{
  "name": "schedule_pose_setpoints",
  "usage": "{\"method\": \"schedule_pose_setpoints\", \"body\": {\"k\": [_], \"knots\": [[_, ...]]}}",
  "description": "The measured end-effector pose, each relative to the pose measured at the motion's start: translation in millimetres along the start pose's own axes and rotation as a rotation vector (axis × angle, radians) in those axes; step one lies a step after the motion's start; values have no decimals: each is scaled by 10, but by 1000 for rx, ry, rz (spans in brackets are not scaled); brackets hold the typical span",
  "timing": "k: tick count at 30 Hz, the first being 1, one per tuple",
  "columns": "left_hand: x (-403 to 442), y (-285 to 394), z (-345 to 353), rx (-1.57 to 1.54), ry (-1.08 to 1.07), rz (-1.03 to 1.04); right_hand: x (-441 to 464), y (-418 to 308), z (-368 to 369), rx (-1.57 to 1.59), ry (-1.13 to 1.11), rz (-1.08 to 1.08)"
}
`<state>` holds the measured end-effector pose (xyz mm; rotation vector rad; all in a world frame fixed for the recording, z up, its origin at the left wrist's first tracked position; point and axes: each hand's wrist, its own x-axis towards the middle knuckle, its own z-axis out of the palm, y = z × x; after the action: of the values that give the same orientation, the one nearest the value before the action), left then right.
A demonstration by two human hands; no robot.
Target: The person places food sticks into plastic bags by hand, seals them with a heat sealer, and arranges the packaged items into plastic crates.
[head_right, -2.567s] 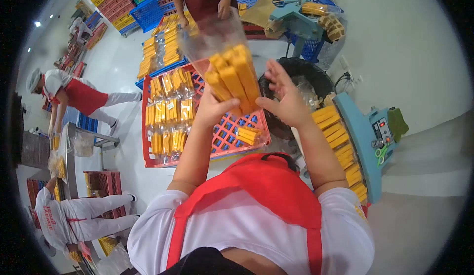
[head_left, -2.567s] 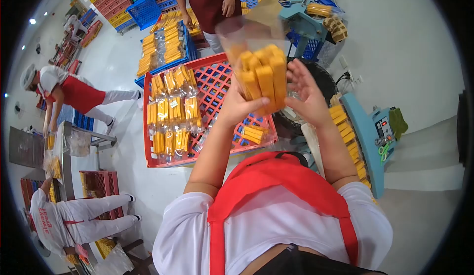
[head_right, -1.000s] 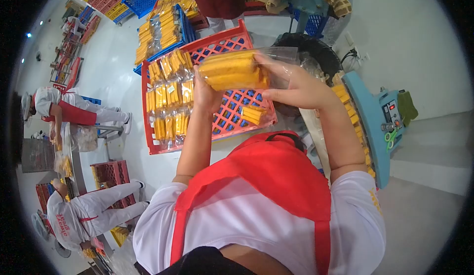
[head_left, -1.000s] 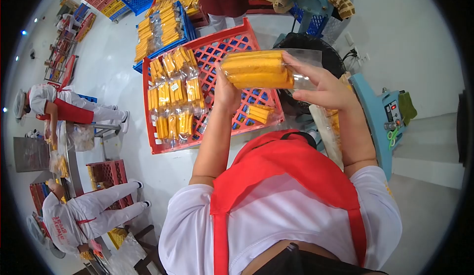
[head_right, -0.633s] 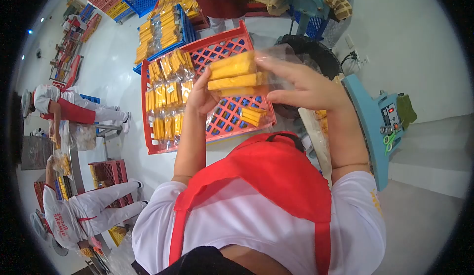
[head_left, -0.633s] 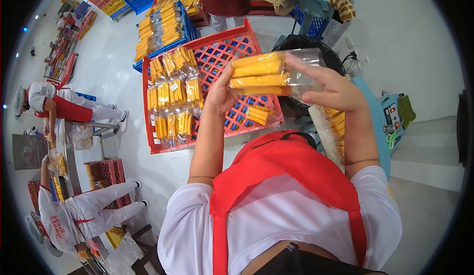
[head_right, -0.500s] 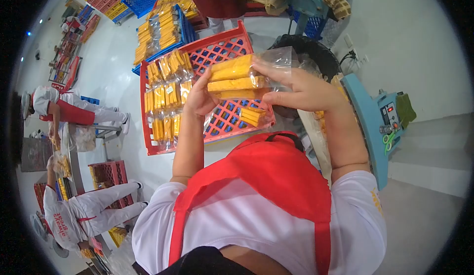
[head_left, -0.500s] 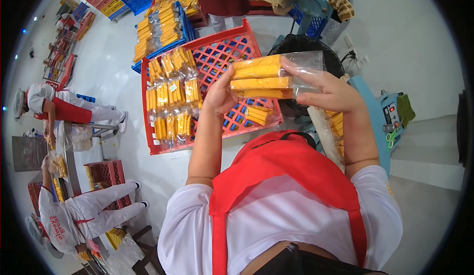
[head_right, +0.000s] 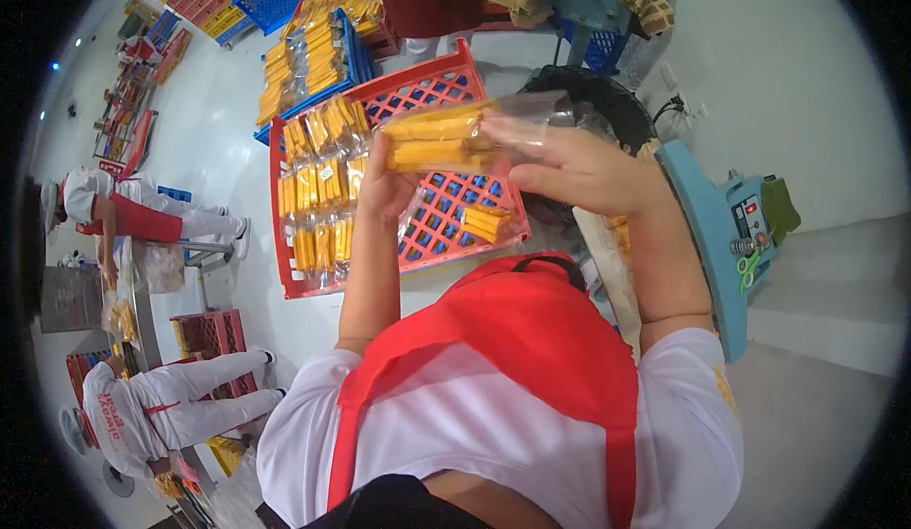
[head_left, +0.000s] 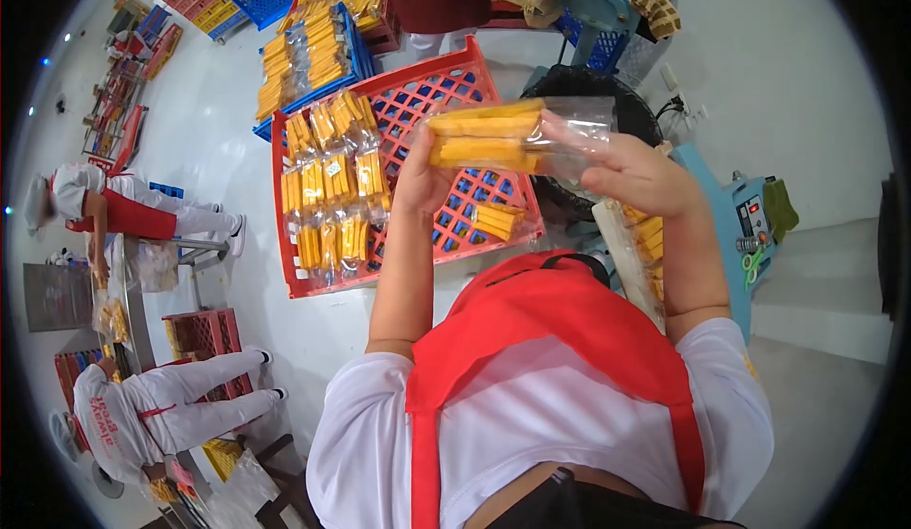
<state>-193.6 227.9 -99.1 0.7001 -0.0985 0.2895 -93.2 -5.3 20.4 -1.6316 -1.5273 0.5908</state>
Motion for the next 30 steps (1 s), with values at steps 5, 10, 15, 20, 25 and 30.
{"method": "schedule_pose_setpoints", "body": {"k": [5,10,15,20,25,30], "knots": [[-1,26,-39,-69,114,-216,7,-13,108,-53,-50,148],[-75,75,53,48,-34,-73,17,-44,28,130,42,112],[-33,11,4,-13,-17,-86,-27,-137,-73,40,-84,-18],[-86,84,188,-142,8,-198,-12,-125,-15,-3,-70,-78],[-80,98,139,-4,-78,-189,-29,-142,-5,-20,-76,-128],[-74,29,162,-23,5,-209,-53,-99,26,-34,-20,-109]]}}
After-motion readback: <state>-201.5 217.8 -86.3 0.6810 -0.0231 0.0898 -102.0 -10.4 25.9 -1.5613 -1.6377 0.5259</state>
